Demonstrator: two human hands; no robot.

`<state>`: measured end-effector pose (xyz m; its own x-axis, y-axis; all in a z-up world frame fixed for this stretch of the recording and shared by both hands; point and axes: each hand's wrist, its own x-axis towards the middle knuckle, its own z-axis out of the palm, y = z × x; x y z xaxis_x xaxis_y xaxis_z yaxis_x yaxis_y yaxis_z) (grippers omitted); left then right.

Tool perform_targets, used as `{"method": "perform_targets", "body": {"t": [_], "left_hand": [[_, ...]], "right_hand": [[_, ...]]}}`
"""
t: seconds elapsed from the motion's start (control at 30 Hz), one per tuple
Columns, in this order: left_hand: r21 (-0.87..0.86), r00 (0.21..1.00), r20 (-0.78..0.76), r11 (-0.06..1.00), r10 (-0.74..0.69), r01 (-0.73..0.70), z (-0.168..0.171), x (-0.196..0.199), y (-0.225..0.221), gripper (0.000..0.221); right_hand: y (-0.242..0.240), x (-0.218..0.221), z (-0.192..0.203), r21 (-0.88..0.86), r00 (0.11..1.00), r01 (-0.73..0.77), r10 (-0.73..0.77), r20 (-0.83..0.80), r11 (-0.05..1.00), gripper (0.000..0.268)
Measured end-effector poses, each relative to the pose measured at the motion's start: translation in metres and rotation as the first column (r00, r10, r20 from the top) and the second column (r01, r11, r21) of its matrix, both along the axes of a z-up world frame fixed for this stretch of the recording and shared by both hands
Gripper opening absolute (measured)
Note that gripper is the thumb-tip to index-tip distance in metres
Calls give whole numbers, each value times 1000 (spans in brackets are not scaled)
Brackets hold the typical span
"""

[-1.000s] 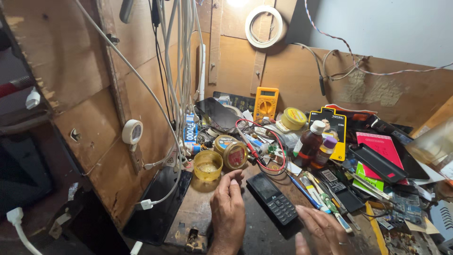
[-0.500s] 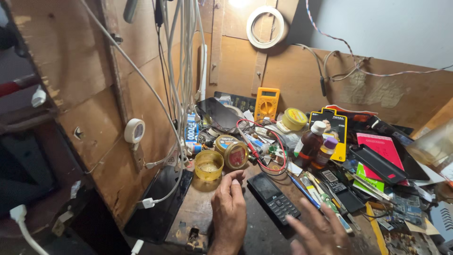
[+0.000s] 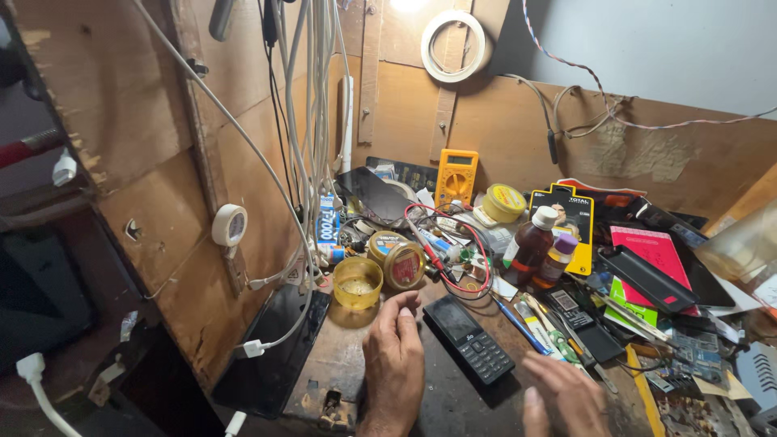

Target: The person disassembles a small mobile phone, removes the keypad membrane and screen, and uses a screwdriver to work on the internal board components.

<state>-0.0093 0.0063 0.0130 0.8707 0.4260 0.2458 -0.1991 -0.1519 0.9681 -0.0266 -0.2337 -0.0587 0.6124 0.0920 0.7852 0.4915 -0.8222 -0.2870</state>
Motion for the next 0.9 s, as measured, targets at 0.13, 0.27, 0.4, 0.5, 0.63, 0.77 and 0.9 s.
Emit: {"method": "perform_targets", "body": {"t": [0.13, 0.27, 0.4, 0.5, 0.63, 0.77, 0.9], "left_hand": [[87, 1000, -21, 996, -7, 9, 2, -3, -2, 29], [160, 998, 34, 986, -52, 46, 3, -4, -5, 30], [261, 975, 186, 963, -120, 68, -1, -3, -5, 31], [311, 960, 218, 945, -175, 102, -6, 0, -7, 32], [363, 935, 279, 925, -220, 109, -15, 3, -10, 32], [438, 948, 222, 892, -230, 114, -20, 4, -12, 31], [532, 923, 246, 837, -297, 127, -17, 4, -10, 33]], "right_hand": [[18, -9, 21, 164, 948, 205, -155, -278, 965, 42], [32, -2, 36, 152, 956, 100, -53, -289, 983, 53], [42, 4, 35, 56, 956, 89, -69, -286, 994, 68], [47, 8, 32, 32, 957, 110, -97, -272, 993, 67], [49, 5, 34, 98, 937, 146, -106, -333, 984, 60], [50, 3, 38, 128, 927, 166, -110, -358, 978, 59], [51, 0, 41, 148, 943, 130, -76, -324, 980, 61]]}}
